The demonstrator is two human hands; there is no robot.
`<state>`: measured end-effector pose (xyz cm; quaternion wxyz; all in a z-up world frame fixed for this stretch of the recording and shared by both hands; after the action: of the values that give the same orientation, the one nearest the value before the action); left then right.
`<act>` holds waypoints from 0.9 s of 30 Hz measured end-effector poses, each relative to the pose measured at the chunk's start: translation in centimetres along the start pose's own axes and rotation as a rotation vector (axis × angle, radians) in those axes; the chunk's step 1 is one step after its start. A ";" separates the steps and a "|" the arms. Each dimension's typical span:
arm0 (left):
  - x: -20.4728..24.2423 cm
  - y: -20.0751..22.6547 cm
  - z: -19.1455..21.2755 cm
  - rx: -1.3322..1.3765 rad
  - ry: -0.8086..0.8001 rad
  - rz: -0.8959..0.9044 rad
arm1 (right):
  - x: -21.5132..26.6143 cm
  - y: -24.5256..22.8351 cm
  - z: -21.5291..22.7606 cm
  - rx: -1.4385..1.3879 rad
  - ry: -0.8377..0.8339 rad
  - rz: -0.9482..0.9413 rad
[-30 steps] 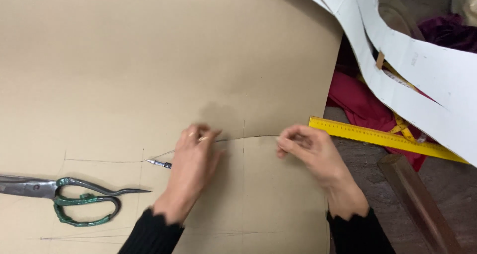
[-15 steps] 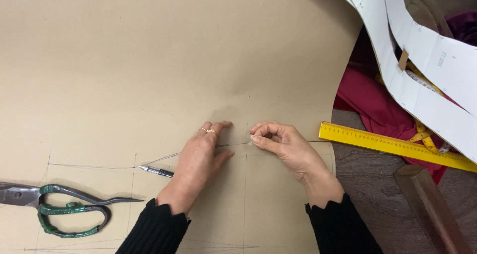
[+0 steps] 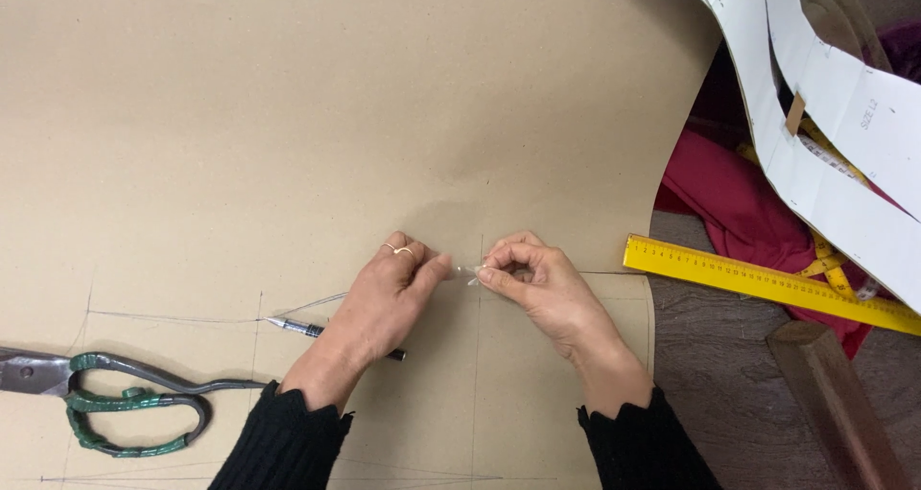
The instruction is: The person draws a curved line on a large sheet of brown paper using a black marker, then uses large scissors to cut along the drawn line to create a pattern piece.
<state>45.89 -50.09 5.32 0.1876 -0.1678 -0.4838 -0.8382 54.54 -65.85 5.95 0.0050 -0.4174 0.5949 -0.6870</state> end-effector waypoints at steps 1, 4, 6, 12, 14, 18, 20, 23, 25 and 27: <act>-0.3 -0.4 -0.4 -0.038 0.030 0.005 | 0.0 0.1 0.0 0.003 0.007 0.003; -1.0 -1.0 -1.2 -0.126 0.085 -0.012 | 0.4 -0.2 -0.2 0.018 0.032 0.007; -1.2 -1.1 -1.3 -0.179 0.113 -0.034 | 0.4 -0.2 -0.3 0.027 0.048 0.010; -1.2 -0.7 -1.6 -0.268 0.137 -0.003 | -0.1 0.5 -0.3 0.092 0.084 0.044; -1.5 -0.6 -1.8 -0.362 0.157 0.016 | -0.3 0.8 -0.3 0.136 0.108 0.047; -1.7 -0.6 -2.1 -0.389 0.182 0.011 | -0.3 0.5 -0.5 0.200 0.130 0.090; -1.7 -0.4 -2.0 -0.426 0.178 0.044 | -0.3 0.4 -0.7 0.252 0.146 0.104; -2.1 -0.9 -2.4 -0.457 0.184 0.024 | -0.3 0.4 -1.0 0.269 0.170 0.112; -2.1 -0.7 -2.4 -0.474 0.180 0.035 | -0.3 0.3 -0.9 0.274 0.175 0.109; -2.0 -0.7 -2.4 -0.491 0.175 0.046 | -0.2 0.3 -1.0 0.278 0.181 0.106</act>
<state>47.08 -51.57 2.70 0.2012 -0.1462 -0.2440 -0.9374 53.98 -65.01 5.67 0.0455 -0.3172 0.5133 -0.7962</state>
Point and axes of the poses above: each hand's wrist, its own x-axis away from the middle knuckle, its own z-axis out of the back of the hand, y = z × x, the point moved 4 cm from there along -x, towards the middle knuckle, and after that the axes turned 14 degrees about -x, right-handed, at the moved point
